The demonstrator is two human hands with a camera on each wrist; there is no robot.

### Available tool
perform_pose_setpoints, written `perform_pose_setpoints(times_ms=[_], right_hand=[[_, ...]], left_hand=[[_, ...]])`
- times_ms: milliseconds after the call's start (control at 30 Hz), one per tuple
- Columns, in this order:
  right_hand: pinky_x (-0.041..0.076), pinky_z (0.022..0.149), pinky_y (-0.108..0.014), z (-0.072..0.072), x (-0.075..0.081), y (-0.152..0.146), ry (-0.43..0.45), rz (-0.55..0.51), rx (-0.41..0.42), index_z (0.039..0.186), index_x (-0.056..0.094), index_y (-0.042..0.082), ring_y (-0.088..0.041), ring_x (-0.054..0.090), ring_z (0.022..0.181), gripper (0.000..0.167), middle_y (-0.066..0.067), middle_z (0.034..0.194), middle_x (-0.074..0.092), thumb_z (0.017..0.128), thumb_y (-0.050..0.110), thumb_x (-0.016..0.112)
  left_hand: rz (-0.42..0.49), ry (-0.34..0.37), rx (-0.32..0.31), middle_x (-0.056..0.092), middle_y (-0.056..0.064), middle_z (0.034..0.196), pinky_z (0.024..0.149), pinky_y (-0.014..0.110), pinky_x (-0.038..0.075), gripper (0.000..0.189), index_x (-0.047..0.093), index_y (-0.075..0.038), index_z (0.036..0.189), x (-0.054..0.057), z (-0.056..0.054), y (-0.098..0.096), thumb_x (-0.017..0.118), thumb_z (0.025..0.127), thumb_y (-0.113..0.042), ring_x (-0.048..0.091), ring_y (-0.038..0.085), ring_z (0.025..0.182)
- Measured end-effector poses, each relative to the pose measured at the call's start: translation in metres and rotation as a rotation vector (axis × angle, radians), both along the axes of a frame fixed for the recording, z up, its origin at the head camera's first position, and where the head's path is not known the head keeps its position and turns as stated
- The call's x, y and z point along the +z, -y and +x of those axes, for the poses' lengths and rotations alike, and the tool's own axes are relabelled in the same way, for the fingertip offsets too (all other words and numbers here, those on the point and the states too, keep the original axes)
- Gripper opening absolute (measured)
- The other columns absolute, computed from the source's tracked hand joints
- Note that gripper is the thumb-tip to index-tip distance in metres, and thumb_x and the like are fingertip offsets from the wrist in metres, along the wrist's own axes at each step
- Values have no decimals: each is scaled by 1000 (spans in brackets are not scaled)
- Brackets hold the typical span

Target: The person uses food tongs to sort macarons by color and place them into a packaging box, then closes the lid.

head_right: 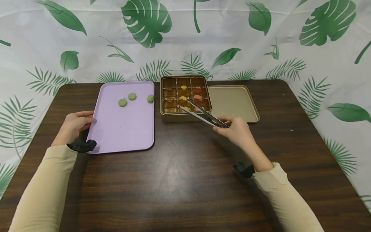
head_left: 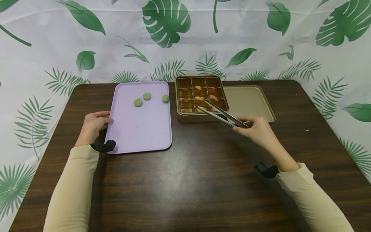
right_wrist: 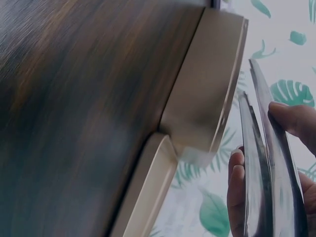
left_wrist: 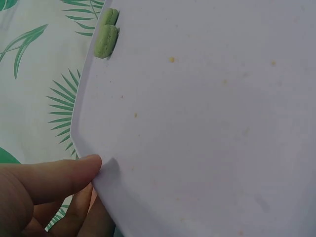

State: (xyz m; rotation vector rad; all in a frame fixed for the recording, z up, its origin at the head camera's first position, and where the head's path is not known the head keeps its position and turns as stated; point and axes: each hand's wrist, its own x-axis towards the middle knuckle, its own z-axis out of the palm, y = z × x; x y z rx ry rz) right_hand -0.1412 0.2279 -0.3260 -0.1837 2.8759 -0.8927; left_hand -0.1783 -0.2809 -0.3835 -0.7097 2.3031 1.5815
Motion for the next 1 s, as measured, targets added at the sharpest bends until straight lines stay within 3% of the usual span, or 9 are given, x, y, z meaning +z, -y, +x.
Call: perform_pose_setpoints(times_ms=[100,167,267,333,400,567,800,900,1000], right_hand=[[49,68,-32,-3,-1,8,11,-3,15,123,64,3,-33,64,95,46,-21,116,67,85,29,71],[51,74,-39,-5,0,15,24,-8,26,124,63,4,-35,63,100,46,-21,120,66,86,29,70],[51,84,-47,-8,0,26,44,-19,37,125,62,3,-38,60,107,47,-21,124,63,86,28,70],[51,87,-50,-10,0,33,54,-26,44,125,61,3,-39,59,111,48,-21,126,62,86,28,70],[50,89,-51,-12,-1,40,54,-33,55,126,61,3,-40,57,113,48,-22,127,61,86,28,70],[49,95,-51,-19,-5,57,40,-65,89,126,61,2,-38,56,118,48,-20,130,60,85,25,71],[45,101,-51,-29,-9,81,47,-74,106,126,61,4,-35,53,124,48,-17,137,55,84,27,72],[47,99,-49,-32,-10,89,48,-66,109,126,61,4,-33,55,121,50,-16,133,59,84,29,72],[49,96,-48,-34,-11,97,44,-59,116,125,62,6,-32,58,117,50,-14,128,62,83,30,73]], left_hand=[[-4,-1,-8,50,-30,66,109,37,42,54,40,-3,144,0,1,0,56,92,-4,51,-5,87],[-14,3,-13,53,-27,72,109,37,42,54,40,-3,144,0,1,0,56,92,-5,51,-4,88],[-30,13,-13,62,-9,101,109,36,42,54,40,-4,144,0,1,1,55,93,-6,52,-1,94],[-45,22,-15,57,4,121,109,36,42,53,40,-5,144,0,1,1,55,93,-7,52,2,98],[-57,28,-12,53,8,127,109,37,42,53,41,-5,144,0,2,1,55,93,-7,52,4,100],[-67,31,3,54,-8,101,109,37,42,53,41,-6,144,0,4,5,55,93,-6,52,4,99],[-66,32,17,51,-16,89,110,37,41,53,40,-6,145,-1,7,12,54,93,-7,50,2,97],[-71,39,31,52,-13,92,110,38,41,53,40,-6,145,-1,8,15,53,94,-7,49,2,94],[-75,46,43,55,-4,105,110,38,41,52,40,-6,145,-1,10,18,53,94,-7,49,2,94]])
